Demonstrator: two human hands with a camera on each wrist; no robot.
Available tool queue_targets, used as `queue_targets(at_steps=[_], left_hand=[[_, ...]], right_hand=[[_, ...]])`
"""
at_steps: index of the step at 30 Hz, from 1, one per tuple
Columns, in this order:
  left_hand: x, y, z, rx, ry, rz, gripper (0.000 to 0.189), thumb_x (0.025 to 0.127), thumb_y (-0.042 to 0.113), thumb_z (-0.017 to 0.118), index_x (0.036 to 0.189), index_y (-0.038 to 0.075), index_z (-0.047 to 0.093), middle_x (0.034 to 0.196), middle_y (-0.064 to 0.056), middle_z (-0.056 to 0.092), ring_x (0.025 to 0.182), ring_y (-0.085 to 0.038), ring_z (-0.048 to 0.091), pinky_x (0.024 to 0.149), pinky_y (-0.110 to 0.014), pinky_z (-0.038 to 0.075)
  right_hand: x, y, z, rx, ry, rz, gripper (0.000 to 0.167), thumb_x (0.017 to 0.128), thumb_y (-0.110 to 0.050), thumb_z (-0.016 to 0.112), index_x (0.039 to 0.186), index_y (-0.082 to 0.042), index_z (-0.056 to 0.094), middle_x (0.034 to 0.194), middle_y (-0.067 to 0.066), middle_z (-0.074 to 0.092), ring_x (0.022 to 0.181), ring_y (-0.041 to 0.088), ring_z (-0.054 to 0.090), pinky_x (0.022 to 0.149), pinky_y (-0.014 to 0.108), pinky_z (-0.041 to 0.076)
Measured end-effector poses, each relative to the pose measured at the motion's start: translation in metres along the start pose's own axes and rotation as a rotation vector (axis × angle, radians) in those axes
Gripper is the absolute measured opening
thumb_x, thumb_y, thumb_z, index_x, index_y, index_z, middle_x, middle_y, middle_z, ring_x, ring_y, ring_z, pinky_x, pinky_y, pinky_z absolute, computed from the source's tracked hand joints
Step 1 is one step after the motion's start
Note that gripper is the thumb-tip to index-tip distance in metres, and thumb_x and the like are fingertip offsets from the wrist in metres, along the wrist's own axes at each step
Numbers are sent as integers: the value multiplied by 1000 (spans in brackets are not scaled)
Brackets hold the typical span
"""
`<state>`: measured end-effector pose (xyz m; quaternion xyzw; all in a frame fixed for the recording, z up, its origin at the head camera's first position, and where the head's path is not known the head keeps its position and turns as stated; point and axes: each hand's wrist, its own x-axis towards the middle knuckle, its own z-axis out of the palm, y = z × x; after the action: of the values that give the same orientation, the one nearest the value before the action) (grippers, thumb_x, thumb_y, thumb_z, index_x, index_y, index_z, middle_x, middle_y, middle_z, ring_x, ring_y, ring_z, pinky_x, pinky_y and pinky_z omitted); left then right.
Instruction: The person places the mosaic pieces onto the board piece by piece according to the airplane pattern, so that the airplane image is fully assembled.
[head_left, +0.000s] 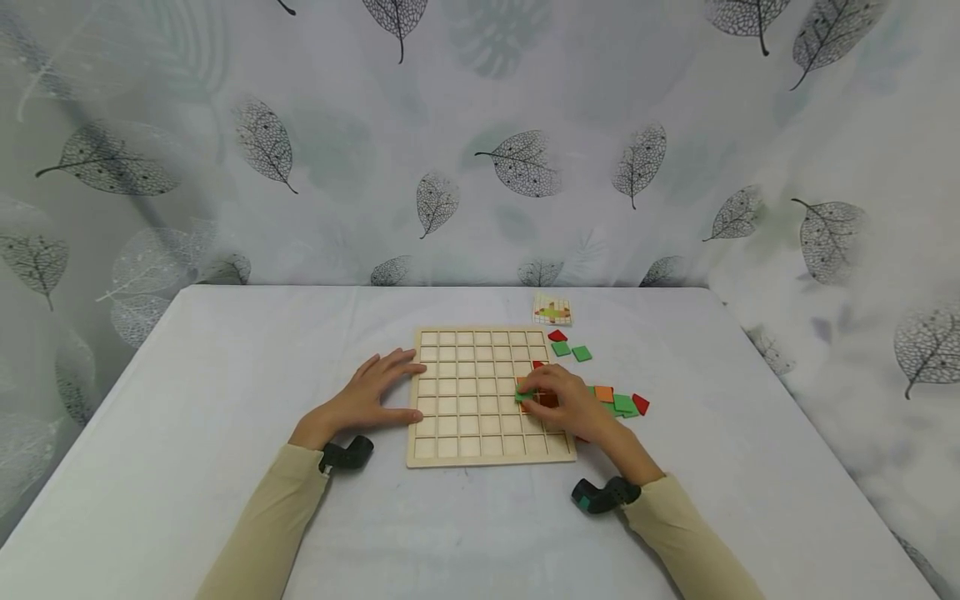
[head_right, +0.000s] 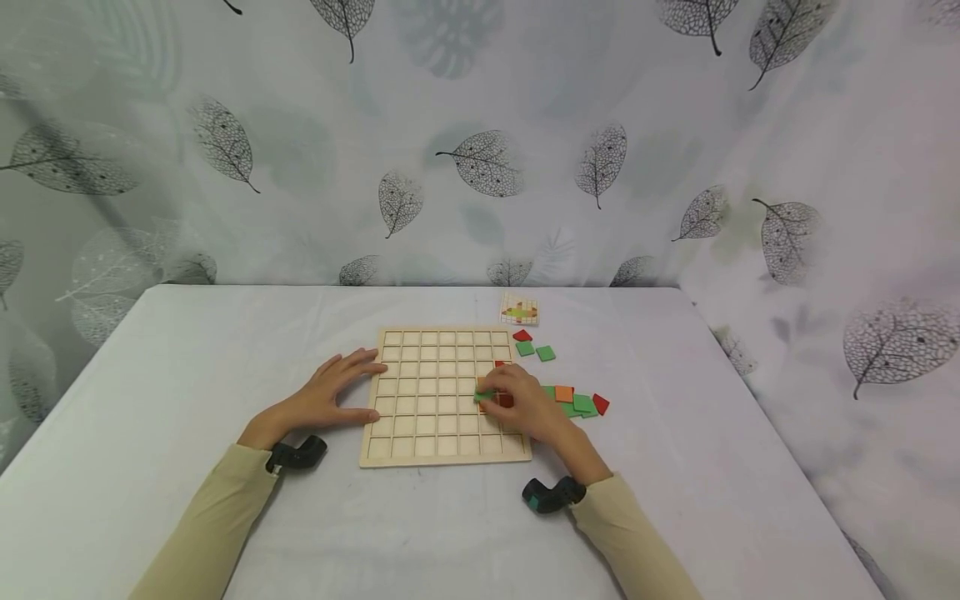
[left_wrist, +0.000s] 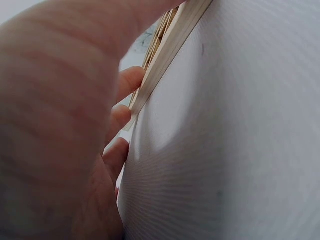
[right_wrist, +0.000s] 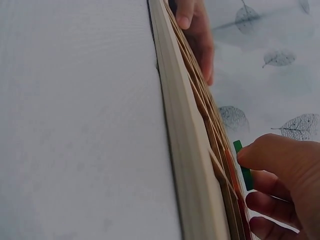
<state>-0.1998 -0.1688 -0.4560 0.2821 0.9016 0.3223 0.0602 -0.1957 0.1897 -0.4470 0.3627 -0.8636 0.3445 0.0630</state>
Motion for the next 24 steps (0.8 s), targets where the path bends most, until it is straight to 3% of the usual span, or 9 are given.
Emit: queue_targets(at_steps=[12,20,24], left_hand=[[0,-1,1,11,4,1,72,82,46,75,142,16,49,158,-10,28,148,-32,17,120,-50,4],[0,-2,2,16,8,5,72,82,47,75,142,16,49,158,-10,29,148,-32,17,120,-51,4],[0,-2,1,19,4,0,72,82,47,75,142,17,49,158,-10,28,148,-32,17,120,-50,4]], right_hand=[[4,0,7,16,-26,-94,14,84,-3,75,98,-6,73,107,9,68,99,24,59,81,33,52],[6,-5,7,54,-87,-43,15,86,-8,74,101,-8,73,110,6,68,105,23,59,93,42,49],[5,-5,8,61,-90,-34,15,87,-6,72,102,-7,74,110,8,64,99,23,56,84,36,50]])
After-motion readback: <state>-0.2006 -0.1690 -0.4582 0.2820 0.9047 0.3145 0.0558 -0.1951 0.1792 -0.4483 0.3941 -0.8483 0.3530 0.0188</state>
